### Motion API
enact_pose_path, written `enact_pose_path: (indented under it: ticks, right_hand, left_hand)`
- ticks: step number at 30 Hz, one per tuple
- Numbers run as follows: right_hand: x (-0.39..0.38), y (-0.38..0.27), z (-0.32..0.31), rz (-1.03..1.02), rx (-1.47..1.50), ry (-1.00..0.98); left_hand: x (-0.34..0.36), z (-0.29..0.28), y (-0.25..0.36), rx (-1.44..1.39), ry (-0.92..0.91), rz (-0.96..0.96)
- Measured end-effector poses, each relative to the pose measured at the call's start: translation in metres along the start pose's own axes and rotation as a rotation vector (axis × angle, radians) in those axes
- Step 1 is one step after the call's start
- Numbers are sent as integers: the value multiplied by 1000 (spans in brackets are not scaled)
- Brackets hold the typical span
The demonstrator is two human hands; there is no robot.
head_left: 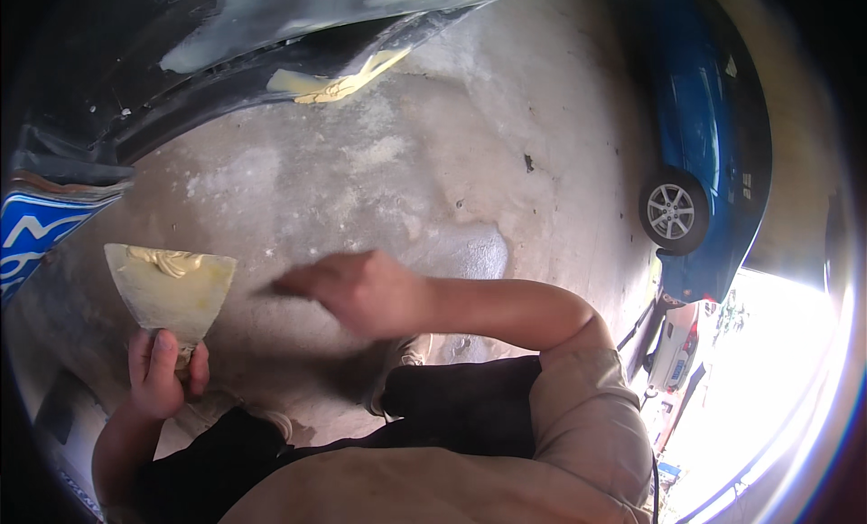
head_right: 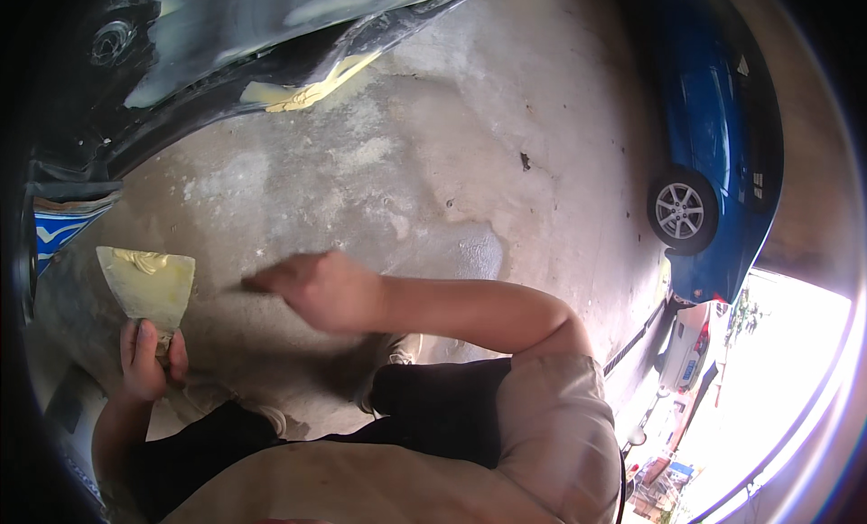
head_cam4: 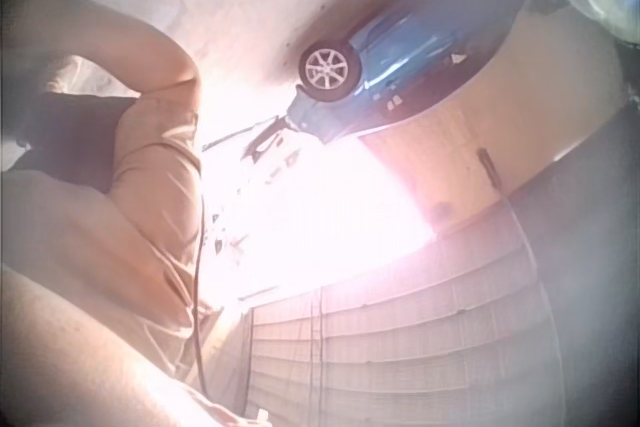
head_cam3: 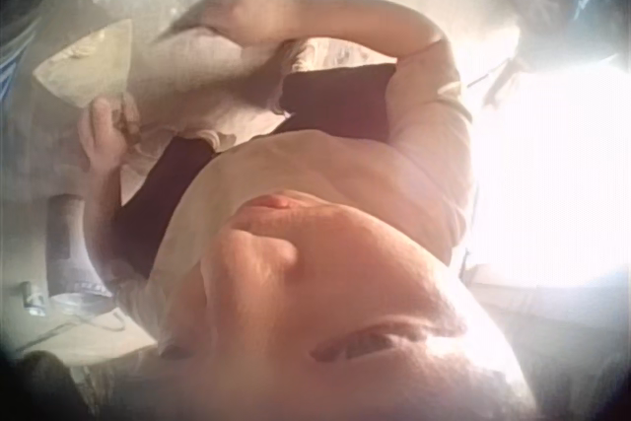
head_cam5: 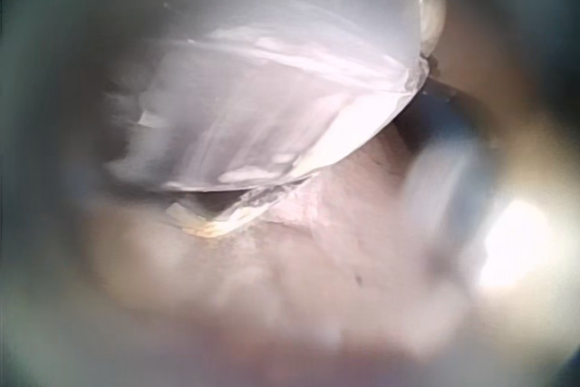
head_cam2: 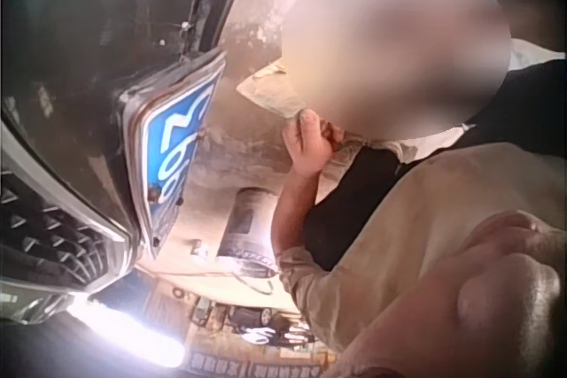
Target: The person applies a yellow body filler to a damaged area on a car's rear bumper using a putty knife. They repeatedly spread and smooth the filler across the surface, occasionally adding more material from a second putty knife held in the other hand.
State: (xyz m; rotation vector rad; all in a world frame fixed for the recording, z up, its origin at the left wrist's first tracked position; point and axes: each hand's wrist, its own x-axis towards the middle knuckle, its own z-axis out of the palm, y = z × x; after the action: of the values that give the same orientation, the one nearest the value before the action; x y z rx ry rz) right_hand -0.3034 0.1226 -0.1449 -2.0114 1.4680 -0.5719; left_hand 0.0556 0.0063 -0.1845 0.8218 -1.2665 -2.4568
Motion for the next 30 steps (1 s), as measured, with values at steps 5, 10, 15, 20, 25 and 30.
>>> enact_pose_path:
  ticks: [5, 10, 15, 20, 25, 30]
  right_hand:
    - [11, 63, -19, -58, -645, 544]
    - [37, 108, -26, -33, -939, 640]
    - [51, 116, -12, 25, -961, 670]
    - [56, 123, -8, 56, -959, 674]
    - [55, 126, -1, 58, -946, 651]
    - [46, 120, -2, 52, -940, 599]
  left_hand:
    - [3, 12, -13, 620, 184, 254]
    - [3, 1, -26, 1313, 149, 742]
    - [-17, -5, -37, 519, 144, -5]
    - [-22, -3, -46, 344, 187, -101]
    - [-11, -12, -41, 1328, 95, 813]
    - [-6, -21, -42, 1393, -35, 942]
